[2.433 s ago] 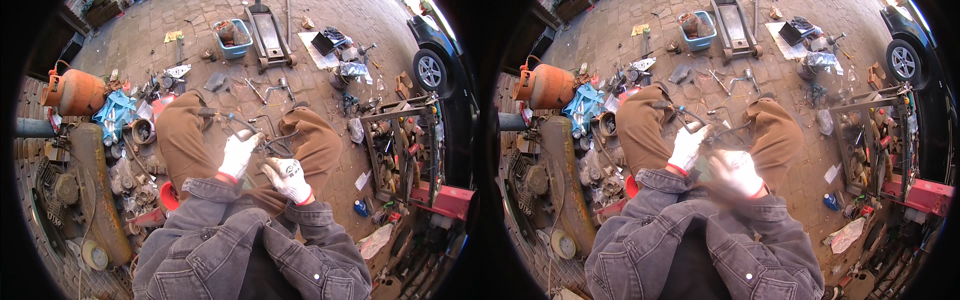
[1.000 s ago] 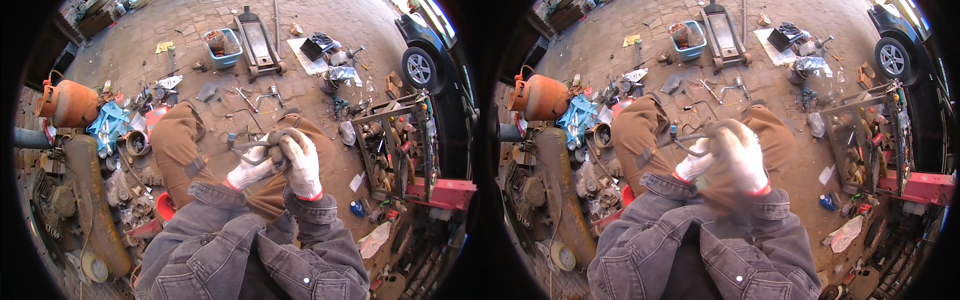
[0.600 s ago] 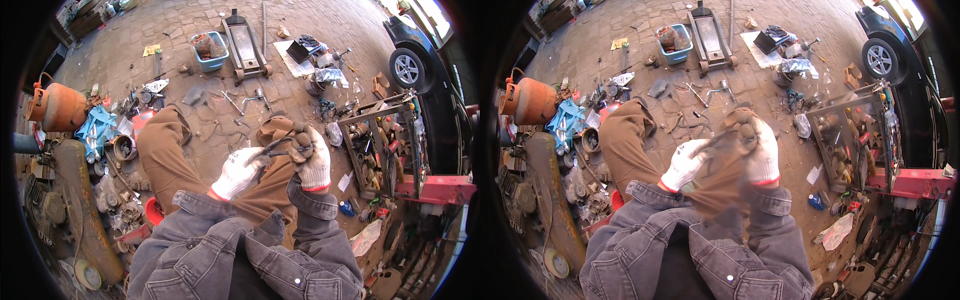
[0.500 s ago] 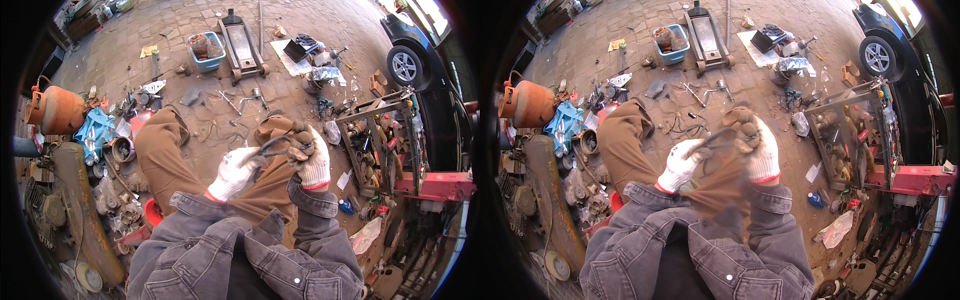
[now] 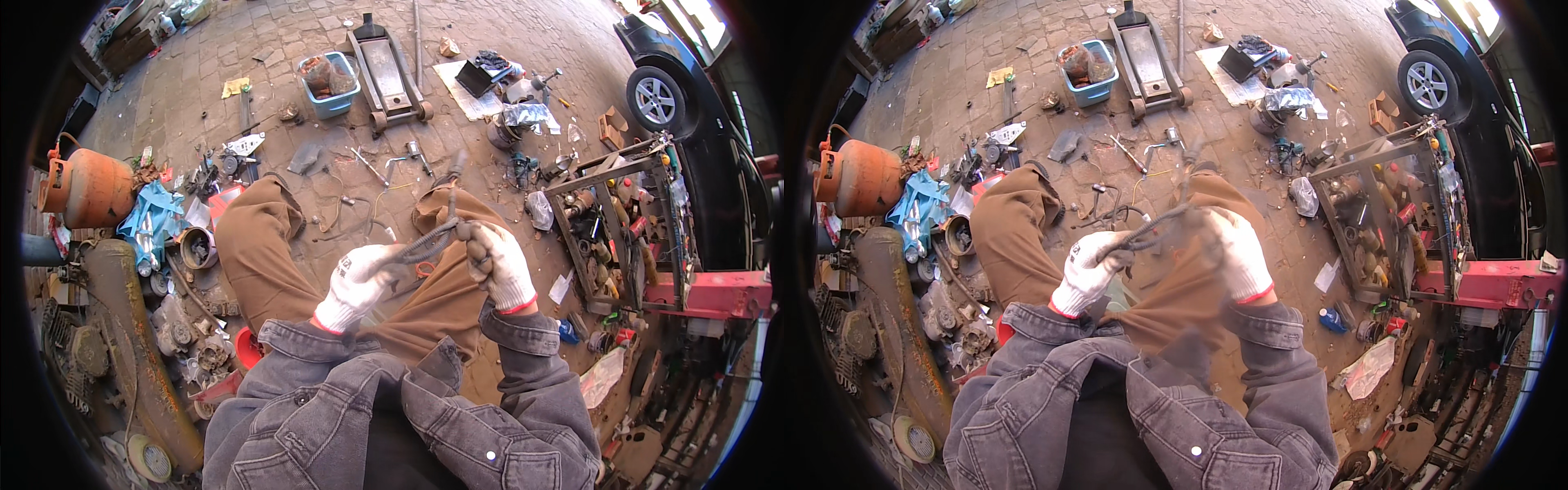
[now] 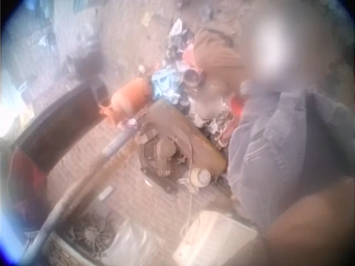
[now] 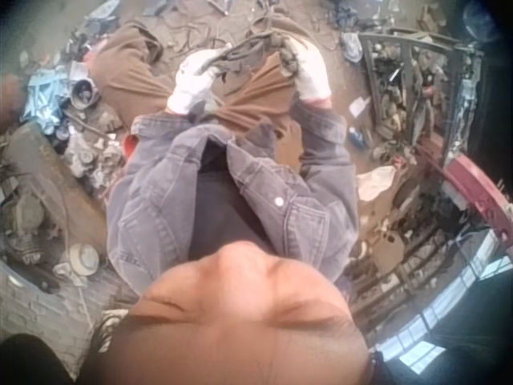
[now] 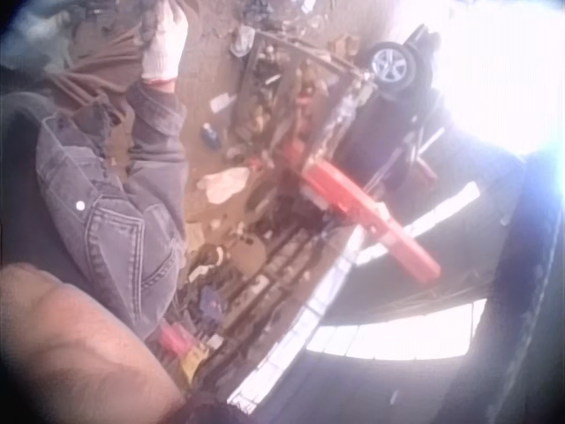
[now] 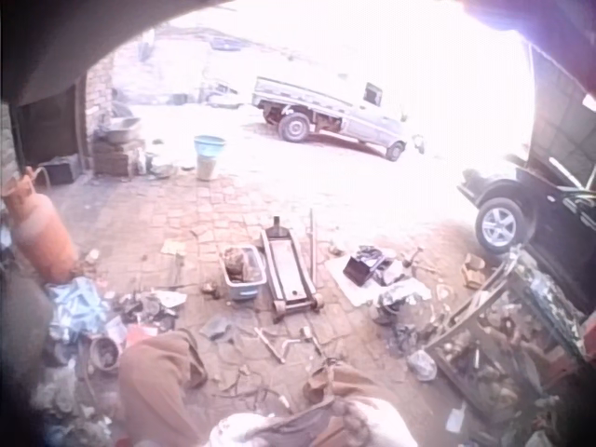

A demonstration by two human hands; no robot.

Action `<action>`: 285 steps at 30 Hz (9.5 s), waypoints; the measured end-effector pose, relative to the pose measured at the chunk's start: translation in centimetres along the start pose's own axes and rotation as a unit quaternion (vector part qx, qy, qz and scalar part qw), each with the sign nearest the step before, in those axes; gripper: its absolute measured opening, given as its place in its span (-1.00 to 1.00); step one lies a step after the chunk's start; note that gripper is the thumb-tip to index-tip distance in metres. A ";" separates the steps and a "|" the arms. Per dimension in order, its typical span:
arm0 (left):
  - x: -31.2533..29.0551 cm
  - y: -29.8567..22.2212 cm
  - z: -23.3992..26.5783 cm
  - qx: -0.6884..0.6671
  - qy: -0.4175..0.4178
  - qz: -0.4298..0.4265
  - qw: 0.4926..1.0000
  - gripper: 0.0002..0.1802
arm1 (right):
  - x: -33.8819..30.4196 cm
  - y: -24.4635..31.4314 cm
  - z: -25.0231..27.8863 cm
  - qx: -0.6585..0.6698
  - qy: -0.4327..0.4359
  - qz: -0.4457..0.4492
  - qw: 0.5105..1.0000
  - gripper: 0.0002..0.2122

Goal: The person strips insulation from a wire, then uses a small tool to scrape and clean the exposed conductor. They continue by stripping and twisting multiple wires together, handling them one at a time.

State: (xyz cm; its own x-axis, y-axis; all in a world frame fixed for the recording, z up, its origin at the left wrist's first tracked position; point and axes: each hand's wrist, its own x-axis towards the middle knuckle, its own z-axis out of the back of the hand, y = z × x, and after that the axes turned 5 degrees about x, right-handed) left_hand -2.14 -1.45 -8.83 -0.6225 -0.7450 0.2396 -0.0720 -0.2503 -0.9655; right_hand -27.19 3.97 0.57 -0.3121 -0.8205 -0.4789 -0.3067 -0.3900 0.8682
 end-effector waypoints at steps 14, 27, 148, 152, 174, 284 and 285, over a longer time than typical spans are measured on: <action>-0.2 -2.5 0.5 0.293 0.109 -0.124 0.942 -0.61 | 2.5 -0.9 -0.1 -0.503 0.025 0.425 0.752 -0.82; 0.0 -3.2 1.9 0.381 0.118 -0.209 0.893 -0.57 | 3.6 6.5 -2.4 -0.458 0.231 0.323 0.795 -0.83; 0.7 -3.3 -1.8 0.311 -0.005 -0.038 0.950 -0.46 | 3.1 -0.3 -0.2 0.495 0.033 -0.119 0.860 -0.64; 0.7 -3.8 -1.2 0.317 -0.007 -0.007 0.948 -0.48 | 3.5 -0.7 0.0 0.565 0.089 -0.113 0.813 -0.75; 0.2 -5.3 -0.4 0.413 0.154 -0.205 0.874 -0.59 | 8.6 2.6 -7.2 0.064 0.176 -0.207 0.960 -0.76; -2.2 -1.3 2.1 -0.210 0.002 0.346 0.915 -0.59 | 3.7 4.9 3.4 0.438 0.276 0.014 0.855 -0.38; -2.0 -1.5 2.0 -0.231 -0.019 0.359 0.904 -0.59 | 3.0 4.9 3.4 0.438 0.232 0.028 0.868 -0.31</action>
State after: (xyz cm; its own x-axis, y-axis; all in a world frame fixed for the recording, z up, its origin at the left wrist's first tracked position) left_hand 0.82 -0.81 -7.67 -0.6112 -0.6364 -0.4705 0.0155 0.5847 -0.8111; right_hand -32.66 1.00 2.92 -0.0153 -0.9870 -0.1599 -0.9321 -0.0438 0.3596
